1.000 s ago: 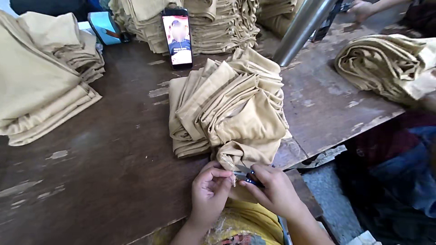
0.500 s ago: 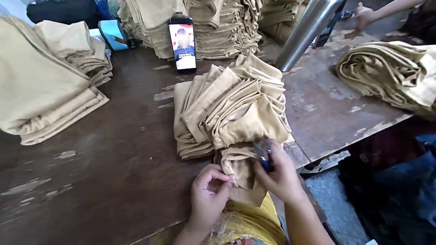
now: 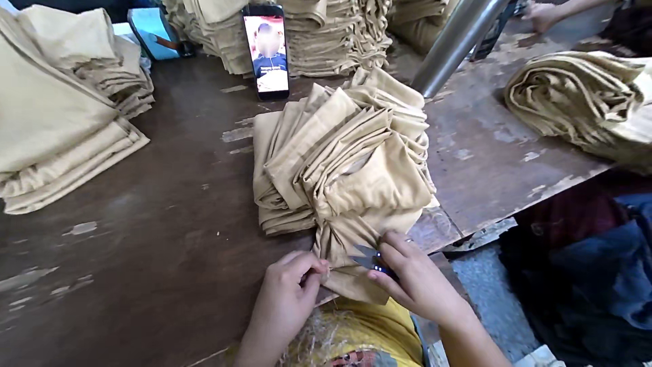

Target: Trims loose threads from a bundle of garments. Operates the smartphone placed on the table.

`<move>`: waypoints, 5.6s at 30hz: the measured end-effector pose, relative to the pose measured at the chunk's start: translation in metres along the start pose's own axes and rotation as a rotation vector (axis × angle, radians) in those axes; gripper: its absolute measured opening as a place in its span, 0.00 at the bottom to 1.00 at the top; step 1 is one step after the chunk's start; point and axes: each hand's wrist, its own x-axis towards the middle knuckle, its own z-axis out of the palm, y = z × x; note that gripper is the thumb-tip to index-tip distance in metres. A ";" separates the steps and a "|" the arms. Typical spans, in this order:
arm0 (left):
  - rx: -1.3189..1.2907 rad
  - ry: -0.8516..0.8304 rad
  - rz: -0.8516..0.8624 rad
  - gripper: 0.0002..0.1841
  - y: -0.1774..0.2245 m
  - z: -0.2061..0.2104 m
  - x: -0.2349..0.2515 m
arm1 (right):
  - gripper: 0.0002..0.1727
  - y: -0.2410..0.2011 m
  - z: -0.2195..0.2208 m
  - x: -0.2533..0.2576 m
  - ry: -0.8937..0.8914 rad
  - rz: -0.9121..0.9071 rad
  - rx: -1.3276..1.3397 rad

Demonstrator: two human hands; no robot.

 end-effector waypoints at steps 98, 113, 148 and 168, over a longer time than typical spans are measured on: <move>0.064 -0.213 0.334 0.06 0.015 0.034 -0.016 | 0.19 0.002 -0.002 0.010 0.285 -0.004 0.543; 0.301 0.006 0.046 0.28 0.025 0.028 0.022 | 0.07 -0.010 -0.005 0.007 0.395 -0.106 0.549; 0.301 -0.102 0.128 0.08 -0.004 0.017 -0.011 | 0.06 -0.015 0.000 -0.002 -0.066 -0.238 0.519; -1.018 0.119 -0.119 0.20 -0.005 0.028 -0.007 | 0.14 -0.021 0.030 0.026 0.283 -0.146 0.730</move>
